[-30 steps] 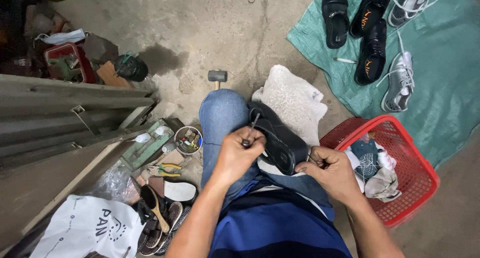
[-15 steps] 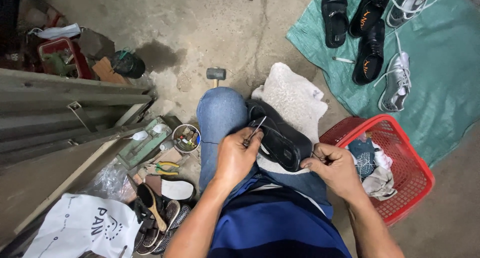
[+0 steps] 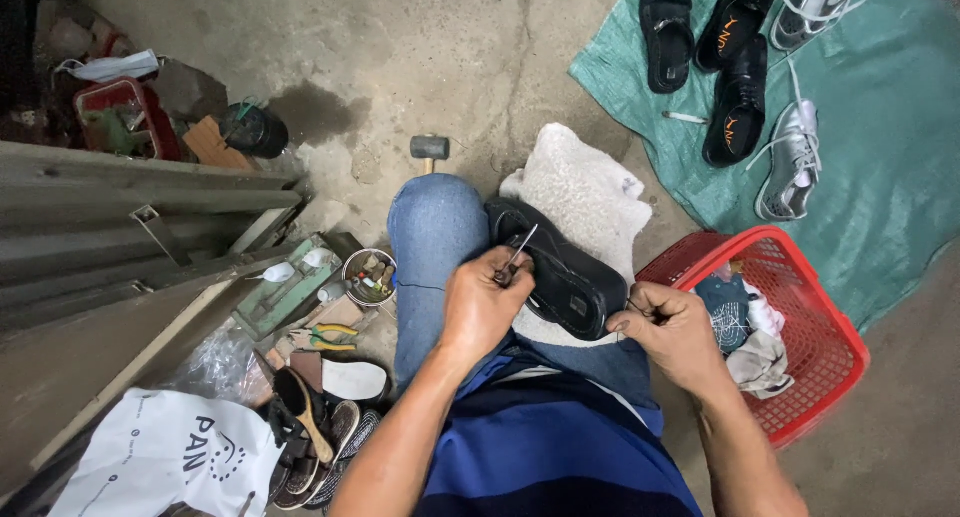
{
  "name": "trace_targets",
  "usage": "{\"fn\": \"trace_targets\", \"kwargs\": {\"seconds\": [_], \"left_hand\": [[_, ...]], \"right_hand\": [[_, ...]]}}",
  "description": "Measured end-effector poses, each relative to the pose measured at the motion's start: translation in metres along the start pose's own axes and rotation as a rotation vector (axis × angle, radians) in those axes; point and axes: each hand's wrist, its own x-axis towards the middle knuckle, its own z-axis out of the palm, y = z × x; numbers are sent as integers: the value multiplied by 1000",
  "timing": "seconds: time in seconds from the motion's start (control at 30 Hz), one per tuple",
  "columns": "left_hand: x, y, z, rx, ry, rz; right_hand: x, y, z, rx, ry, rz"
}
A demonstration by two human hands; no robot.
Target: The person sits on the floor and repairs a black shoe by hand. They use a needle and thread to stitch the sole, repeatedly pulling the thread tight and adjusting the shoe's position on their lap.
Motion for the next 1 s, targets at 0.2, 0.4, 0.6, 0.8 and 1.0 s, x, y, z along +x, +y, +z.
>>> {"fn": "trace_targets", "kwargs": {"seconds": [0.2, 0.4, 0.6, 0.8, 1.0], "left_hand": [[-12, 27, -17, 11, -14, -12], [-6, 23, -14, 102, -19, 101], [-12, 32, -33, 78, -255, 87], [-9, 40, -33, 490, 2, 271], [-6, 29, -22, 572, 40, 316]], "right_hand": [[0, -5, -1, 1, 5, -5], [0, -5, -1, -32, -2, -34], [0, -2, -1, -10, -8, -36], [0, -5, 1, -15, -30, -16], [-1, -5, 0, -8, -32, -25]]}}
